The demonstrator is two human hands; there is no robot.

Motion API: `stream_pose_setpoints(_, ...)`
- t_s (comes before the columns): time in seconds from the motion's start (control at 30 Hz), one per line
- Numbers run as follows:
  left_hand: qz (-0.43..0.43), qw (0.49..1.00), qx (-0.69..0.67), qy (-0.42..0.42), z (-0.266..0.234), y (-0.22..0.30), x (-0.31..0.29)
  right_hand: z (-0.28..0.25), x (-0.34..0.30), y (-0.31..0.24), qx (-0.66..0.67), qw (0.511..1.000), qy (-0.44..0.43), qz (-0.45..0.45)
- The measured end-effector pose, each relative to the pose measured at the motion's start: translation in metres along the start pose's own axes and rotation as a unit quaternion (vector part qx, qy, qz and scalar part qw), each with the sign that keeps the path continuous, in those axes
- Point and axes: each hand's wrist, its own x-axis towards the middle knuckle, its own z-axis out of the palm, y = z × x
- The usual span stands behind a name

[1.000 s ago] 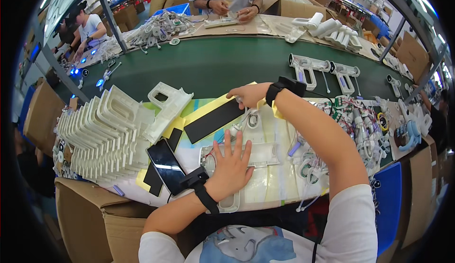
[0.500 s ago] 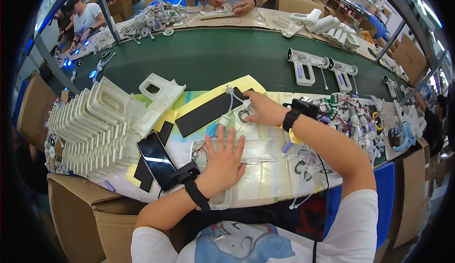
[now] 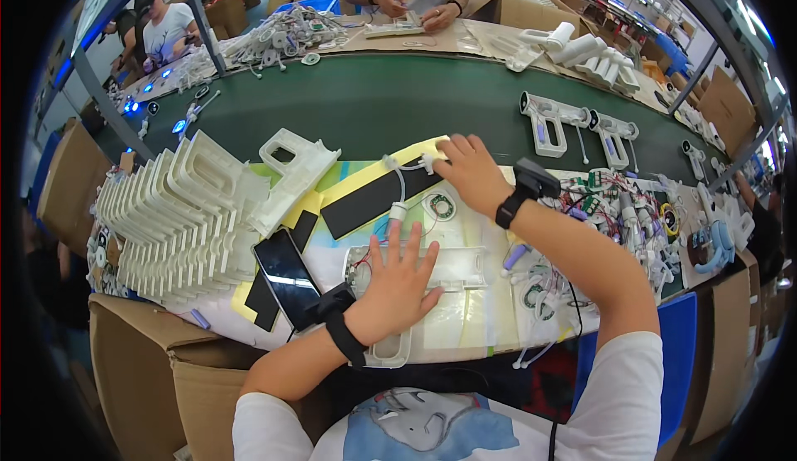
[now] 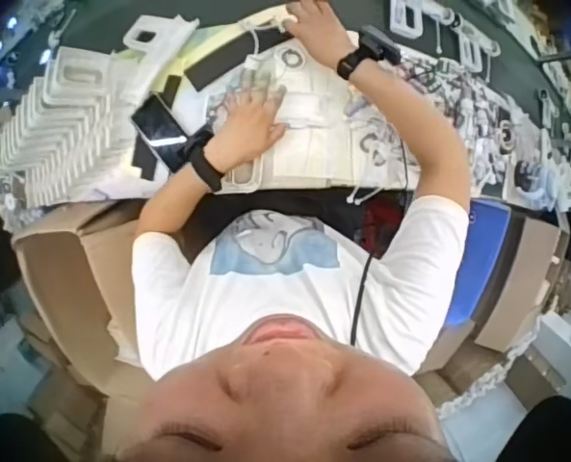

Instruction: Assembling electronic components including a motor and battery into a plastic toy gun housing on a production line.

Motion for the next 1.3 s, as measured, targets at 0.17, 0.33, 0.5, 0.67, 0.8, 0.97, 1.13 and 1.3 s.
stream_pose_setpoints(0.17, -0.04, 0.995, -0.088, 0.036, -0.03, -0.037, 0.042, 0.012, -0.019, -0.029, 0.184, 0.93, -0.211, 0.239)
stream_pose_setpoints(0.33, -0.13, 0.989, -0.064, -0.028, -0.017, -0.058, 0.068, 0.02, -0.019, -0.033, 0.318, 0.88, -0.205, 0.287)
stream_pose_setpoints(0.5, -0.168, 0.984, -0.05, 0.026, -0.021, -0.06, 0.057, -0.023, -0.038, -0.035, 0.324, 0.913, -0.133, 0.21)
stream_pose_setpoints(0.67, -0.018, 0.995, -0.036, 0.089, -0.025, -0.014, 0.008, -0.09, -0.051, -0.027, 0.434, 0.878, -0.117, 0.167)
stream_pose_setpoints(0.8, -0.008, 0.999, -0.025, 0.034, -0.007, -0.009, -0.025, -0.126, -0.068, -0.038, 0.515, 0.81, -0.198, 0.197)
stream_pose_setpoints(0.97, 0.002, 0.996, -0.052, 0.079, 0.005, -0.016, -0.026, -0.092, -0.114, -0.045, 0.257, 0.945, -0.117, 0.165)
stream_pose_setpoints(1.13, -0.014, 0.998, -0.037, 0.058, 0.004, -0.009, -0.031, -0.063, -0.081, -0.087, 0.31, 0.945, -0.018, 0.101)
stream_pose_setpoints(1.3, -0.011, 1.0, -0.018, 0.004, -0.011, -0.003, -0.039, -0.038, -0.075, -0.102, 0.366, 0.918, -0.127, 0.088)
